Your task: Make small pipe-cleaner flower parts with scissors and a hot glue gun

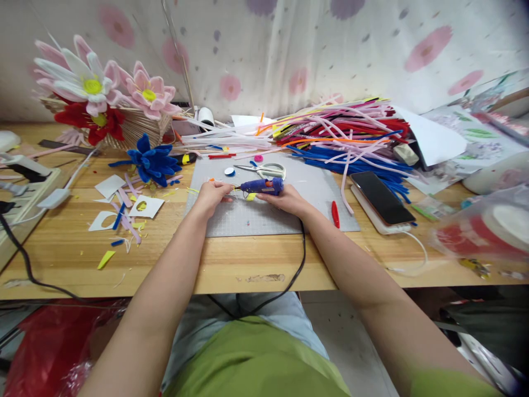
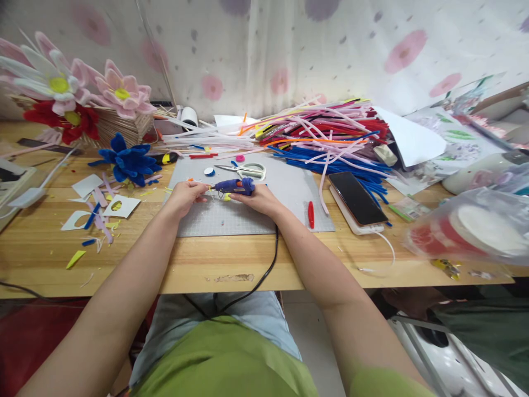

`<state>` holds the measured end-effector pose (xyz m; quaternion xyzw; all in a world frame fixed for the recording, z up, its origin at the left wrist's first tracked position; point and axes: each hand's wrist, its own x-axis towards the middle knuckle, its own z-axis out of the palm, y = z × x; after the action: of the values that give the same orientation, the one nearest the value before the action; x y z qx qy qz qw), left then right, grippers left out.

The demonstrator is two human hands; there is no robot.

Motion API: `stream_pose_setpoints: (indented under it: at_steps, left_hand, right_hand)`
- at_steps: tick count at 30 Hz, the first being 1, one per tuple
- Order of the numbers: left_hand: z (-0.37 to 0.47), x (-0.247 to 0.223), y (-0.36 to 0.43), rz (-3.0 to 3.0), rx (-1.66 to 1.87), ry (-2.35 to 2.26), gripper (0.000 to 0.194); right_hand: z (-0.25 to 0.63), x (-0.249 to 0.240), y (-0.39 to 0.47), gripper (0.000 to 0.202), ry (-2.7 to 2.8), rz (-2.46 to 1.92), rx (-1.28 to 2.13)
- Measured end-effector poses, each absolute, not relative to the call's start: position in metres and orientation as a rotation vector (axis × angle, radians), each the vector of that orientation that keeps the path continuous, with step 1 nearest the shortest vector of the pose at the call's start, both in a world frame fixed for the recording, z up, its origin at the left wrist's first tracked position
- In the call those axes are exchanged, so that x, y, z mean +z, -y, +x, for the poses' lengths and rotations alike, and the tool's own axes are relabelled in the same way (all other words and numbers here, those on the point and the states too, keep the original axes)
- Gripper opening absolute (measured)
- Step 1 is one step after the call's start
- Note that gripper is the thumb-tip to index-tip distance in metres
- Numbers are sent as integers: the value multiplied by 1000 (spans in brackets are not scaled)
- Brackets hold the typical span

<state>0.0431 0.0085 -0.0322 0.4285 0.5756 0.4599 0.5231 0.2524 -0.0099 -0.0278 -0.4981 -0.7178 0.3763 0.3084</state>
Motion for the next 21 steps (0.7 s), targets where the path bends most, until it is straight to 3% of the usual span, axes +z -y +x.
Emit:
stream_pose_setpoints:
  at_steps: [11,21]
  left_hand:
    - [43,-32,-9,1008,1124,-1370,15]
    - [45,-28,-7,969,1157,-1421,18]
  right_hand:
    - [259,-23,11,40,1897,-1319,1061]
    - [300,-15,3,40,1421,-1413,916]
